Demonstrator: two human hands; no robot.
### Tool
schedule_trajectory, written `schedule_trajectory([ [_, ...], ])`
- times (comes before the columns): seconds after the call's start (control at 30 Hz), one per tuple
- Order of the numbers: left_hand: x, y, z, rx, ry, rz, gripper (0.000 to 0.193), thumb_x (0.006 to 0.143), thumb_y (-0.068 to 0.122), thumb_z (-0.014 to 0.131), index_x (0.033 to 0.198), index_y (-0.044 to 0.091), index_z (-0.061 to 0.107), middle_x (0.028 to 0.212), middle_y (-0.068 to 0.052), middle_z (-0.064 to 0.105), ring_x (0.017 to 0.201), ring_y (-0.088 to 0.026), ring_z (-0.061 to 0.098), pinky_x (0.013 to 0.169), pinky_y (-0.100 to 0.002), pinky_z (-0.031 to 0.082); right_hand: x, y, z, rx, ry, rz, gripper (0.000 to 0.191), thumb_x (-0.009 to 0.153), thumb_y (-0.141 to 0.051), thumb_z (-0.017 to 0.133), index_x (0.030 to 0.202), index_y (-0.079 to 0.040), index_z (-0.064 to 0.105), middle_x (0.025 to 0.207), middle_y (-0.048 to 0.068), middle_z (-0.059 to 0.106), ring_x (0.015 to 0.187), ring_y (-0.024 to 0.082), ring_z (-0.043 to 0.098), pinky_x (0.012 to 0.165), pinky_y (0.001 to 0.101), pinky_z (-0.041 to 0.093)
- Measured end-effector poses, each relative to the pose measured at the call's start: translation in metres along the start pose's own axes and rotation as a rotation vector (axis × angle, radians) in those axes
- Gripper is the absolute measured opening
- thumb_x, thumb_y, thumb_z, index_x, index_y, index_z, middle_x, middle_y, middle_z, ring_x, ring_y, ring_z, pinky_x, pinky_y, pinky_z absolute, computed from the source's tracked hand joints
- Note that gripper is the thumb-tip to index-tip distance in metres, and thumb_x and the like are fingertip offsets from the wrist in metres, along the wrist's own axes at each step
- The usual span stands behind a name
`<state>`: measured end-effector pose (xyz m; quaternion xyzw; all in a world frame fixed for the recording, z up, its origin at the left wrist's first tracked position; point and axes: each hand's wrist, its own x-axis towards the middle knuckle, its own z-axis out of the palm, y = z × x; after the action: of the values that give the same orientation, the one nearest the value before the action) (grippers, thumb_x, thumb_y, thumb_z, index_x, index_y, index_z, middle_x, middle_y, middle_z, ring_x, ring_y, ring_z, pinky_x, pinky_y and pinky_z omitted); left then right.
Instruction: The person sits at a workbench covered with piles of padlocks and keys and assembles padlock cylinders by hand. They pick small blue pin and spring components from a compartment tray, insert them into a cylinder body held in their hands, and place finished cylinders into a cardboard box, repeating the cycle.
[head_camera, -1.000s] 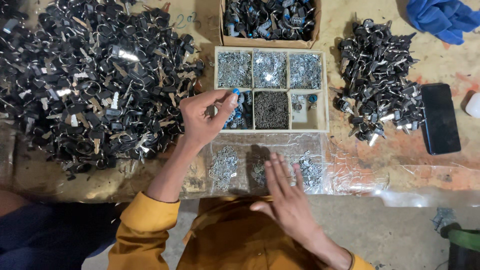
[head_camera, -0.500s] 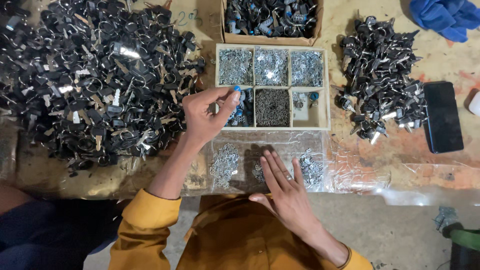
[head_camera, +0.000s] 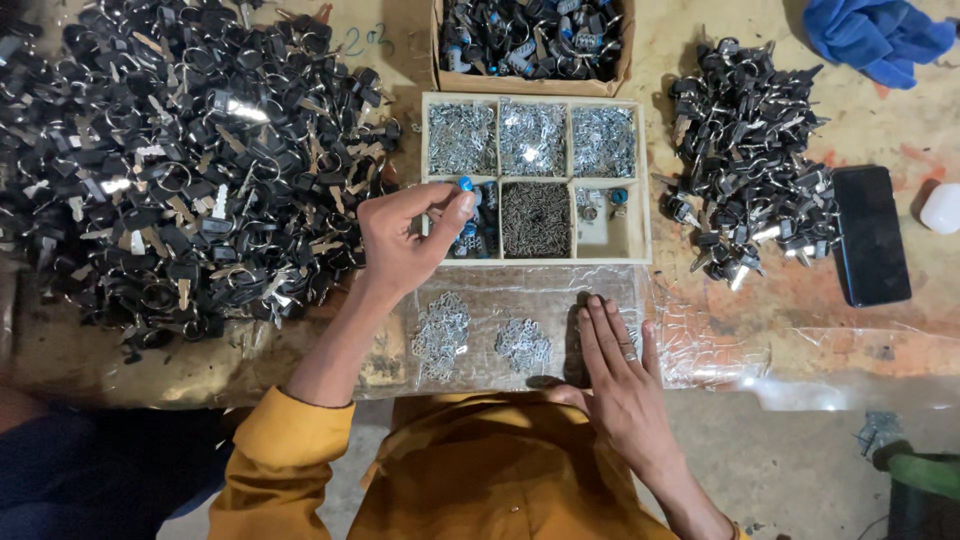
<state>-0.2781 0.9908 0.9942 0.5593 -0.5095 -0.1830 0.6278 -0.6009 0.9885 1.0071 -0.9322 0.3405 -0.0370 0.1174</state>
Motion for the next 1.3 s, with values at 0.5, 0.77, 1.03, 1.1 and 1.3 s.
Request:
schedule_trajectory([
  [0.5, -0.003, -0.002, 0.006, 0.016, 0.004, 0.040, 0.014, 0.100, 0.010, 0.075, 0.104, -0.004, 0.077, 0.088, -0.009, 0.078, 0.074, -0.009, 0.070, 0.064, -0.022, 0.055, -0.011, 0.009, 0.000, -0.049, 0.057, -0.022, 0.081, 0.089, -0.065, 0.052, 0.150, -0.013, 0.044, 0.159, 0.003, 0.044, 0.153, 0.021, 0.034, 0.123, 0.0667, -0.006],
  [0.77, -0.004, 0.000, 0.008, 0.030, 0.003, 0.021, 0.014, 0.100, 0.009, 0.076, 0.104, -0.005, 0.077, 0.087, -0.008, 0.077, 0.074, -0.009, 0.069, 0.065, -0.022, 0.054, -0.006, 0.033, -0.013, 0.285, 0.124, 0.038, 0.049, 0.103, -0.029, 0.054, 0.144, -0.001, 0.053, 0.153, 0.015, 0.053, 0.147, 0.030, 0.043, 0.127, 0.0594, 0.010],
  [1.03, -0.001, -0.003, 0.008, 0.051, 0.009, 0.035, 0.014, 0.100, 0.008, 0.075, 0.105, -0.005, 0.076, 0.087, -0.009, 0.076, 0.075, -0.009, 0.069, 0.067, -0.022, 0.054, -0.026, 0.039, -0.008, 0.410, 0.198, 0.205, 0.056, 0.108, -0.031, 0.049, 0.154, 0.001, 0.043, 0.157, 0.020, 0.049, 0.151, 0.033, 0.043, 0.131, 0.0568, 0.014],
  [1.1, 0.000, -0.005, 0.009, 0.062, 0.013, 0.041, 0.014, 0.100, 0.008, 0.076, 0.104, -0.006, 0.077, 0.086, -0.009, 0.076, 0.074, -0.009, 0.069, 0.066, -0.022, 0.054, -0.030, 0.033, -0.001, 0.258, 0.133, 0.117, 0.072, 0.105, -0.043, 0.042, 0.158, 0.004, 0.030, 0.162, 0.027, 0.035, 0.152, 0.039, 0.032, 0.128, 0.0566, 0.011],
  [1.3, -0.002, -0.007, 0.014, 0.019, -0.013, 0.047, 0.015, 0.101, 0.010, 0.075, 0.104, -0.005, 0.077, 0.085, -0.010, 0.077, 0.074, -0.011, 0.073, 0.064, -0.022, 0.057, -0.033, 0.025, 0.006, 0.104, 0.037, 0.074, 0.088, 0.104, -0.057, 0.035, 0.159, 0.007, 0.013, 0.166, 0.030, 0.017, 0.155, 0.041, 0.018, 0.126, 0.0543, 0.005],
])
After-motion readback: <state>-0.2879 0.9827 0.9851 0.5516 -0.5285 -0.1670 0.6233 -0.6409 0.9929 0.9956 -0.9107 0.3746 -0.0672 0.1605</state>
